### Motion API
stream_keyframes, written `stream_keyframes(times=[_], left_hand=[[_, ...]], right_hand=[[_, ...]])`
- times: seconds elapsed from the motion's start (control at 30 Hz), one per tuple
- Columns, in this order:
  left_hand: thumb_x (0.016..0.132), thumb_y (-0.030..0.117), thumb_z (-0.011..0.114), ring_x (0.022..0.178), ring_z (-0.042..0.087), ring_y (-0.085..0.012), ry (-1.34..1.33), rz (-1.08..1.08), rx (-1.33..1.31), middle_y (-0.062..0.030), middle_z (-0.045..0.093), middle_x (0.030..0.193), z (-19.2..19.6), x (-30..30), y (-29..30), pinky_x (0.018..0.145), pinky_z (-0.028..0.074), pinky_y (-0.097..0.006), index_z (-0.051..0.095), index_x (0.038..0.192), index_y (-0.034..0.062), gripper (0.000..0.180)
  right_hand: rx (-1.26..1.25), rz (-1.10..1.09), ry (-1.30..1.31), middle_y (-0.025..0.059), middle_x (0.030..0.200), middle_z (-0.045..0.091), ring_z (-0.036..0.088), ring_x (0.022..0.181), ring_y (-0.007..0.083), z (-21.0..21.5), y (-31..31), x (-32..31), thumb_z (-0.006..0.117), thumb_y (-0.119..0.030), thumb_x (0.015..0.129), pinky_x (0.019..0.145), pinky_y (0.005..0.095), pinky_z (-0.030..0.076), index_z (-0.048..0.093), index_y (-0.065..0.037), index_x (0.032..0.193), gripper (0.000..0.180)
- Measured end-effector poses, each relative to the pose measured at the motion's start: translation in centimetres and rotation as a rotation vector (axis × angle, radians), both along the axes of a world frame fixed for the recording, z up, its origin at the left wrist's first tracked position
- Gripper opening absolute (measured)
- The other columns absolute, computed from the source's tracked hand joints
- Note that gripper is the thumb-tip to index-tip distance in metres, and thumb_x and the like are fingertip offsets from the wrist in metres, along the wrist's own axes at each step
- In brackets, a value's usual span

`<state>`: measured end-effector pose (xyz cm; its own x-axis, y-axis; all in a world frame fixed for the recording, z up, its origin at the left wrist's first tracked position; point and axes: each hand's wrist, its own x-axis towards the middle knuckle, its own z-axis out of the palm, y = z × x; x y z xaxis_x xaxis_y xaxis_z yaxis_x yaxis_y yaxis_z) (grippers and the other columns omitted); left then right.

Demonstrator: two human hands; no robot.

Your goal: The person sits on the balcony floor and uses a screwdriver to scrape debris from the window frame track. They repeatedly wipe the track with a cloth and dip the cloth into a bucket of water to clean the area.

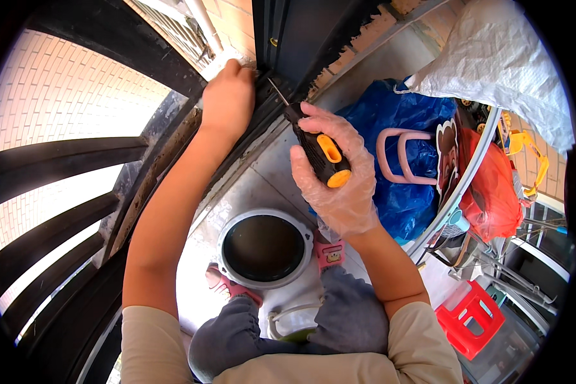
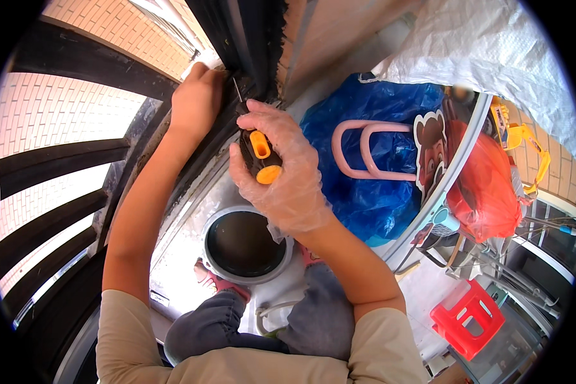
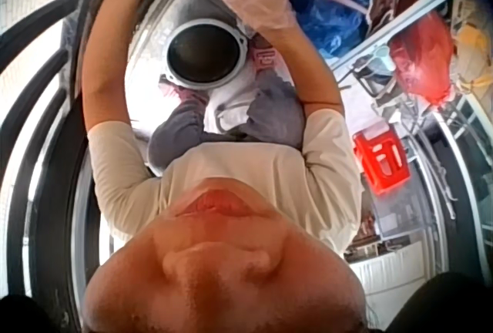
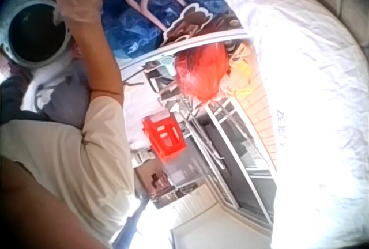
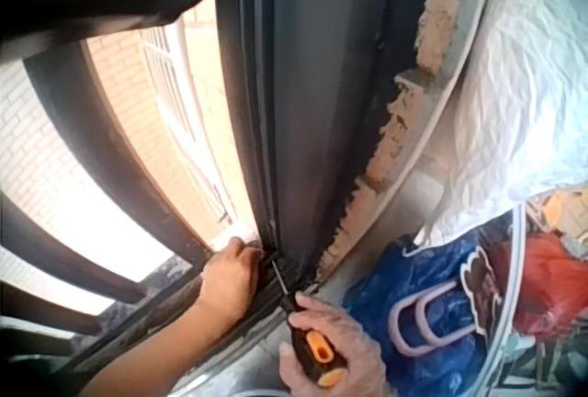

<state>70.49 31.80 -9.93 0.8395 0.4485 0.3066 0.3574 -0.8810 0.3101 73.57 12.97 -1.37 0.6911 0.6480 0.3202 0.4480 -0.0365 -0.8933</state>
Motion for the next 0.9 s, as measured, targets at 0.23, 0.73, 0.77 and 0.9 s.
stream_keyframes(times=[0.23,0.73,0.77,0.9], left_hand=[[0.085,0.012,0.064,0.071,0.06,-0.0226,-0.305,0.118,-0.629,-0.0136,0.062,0.081,0.7,-1.7,1.3,0.066,0.048,-0.032,0.067,0.092,0.0004,0.014],[0.08,0.006,0.063,0.08,0.062,-0.0367,-0.314,0.009,-0.362,-0.0193,0.061,0.086,-0.7,-0.6,0.9,0.072,0.049,-0.042,0.058,0.09,0.0001,0.012],[0.079,0.006,0.063,0.083,0.062,-0.0375,-0.232,0.038,-0.453,-0.019,0.062,0.09,-0.5,-0.7,1.0,0.072,0.049,-0.042,0.056,0.092,0.0007,0.016],[0.076,0.008,0.064,0.083,0.063,-0.0359,-0.176,0.049,-0.525,-0.0185,0.064,0.094,0.3,-0.8,1.2,0.073,0.05,-0.041,0.058,0.097,0.0007,0.023]], right_hand=[[-0.017,0.002,0.024,0.0191,0.113,0.059,0.06,0.102,0.0297,-0.4,-0.2,0.1,0.071,-0.002,0.073,0.086,0.0334,0.049,0.057,-0.002,0.104,0.034],[-0.067,0.086,-0.126,0.0185,0.117,0.058,0.06,0.103,0.0296,-0.4,0.9,-1.1,0.07,0.001,0.073,0.089,0.0335,0.047,0.056,-0.004,0.107,0.038],[-0.079,0.087,-0.124,0.0185,0.117,0.058,0.059,0.104,0.0298,-0.6,1.1,-1.1,0.07,0.0,0.072,0.089,0.0338,0.047,0.056,-0.004,0.107,0.038],[-0.115,0.117,-0.104,0.0207,0.119,0.055,0.053,0.115,0.0351,-0.8,1.2,-1.1,0.072,-0.003,0.073,0.094,0.0372,0.047,0.056,-0.003,0.107,0.038]])
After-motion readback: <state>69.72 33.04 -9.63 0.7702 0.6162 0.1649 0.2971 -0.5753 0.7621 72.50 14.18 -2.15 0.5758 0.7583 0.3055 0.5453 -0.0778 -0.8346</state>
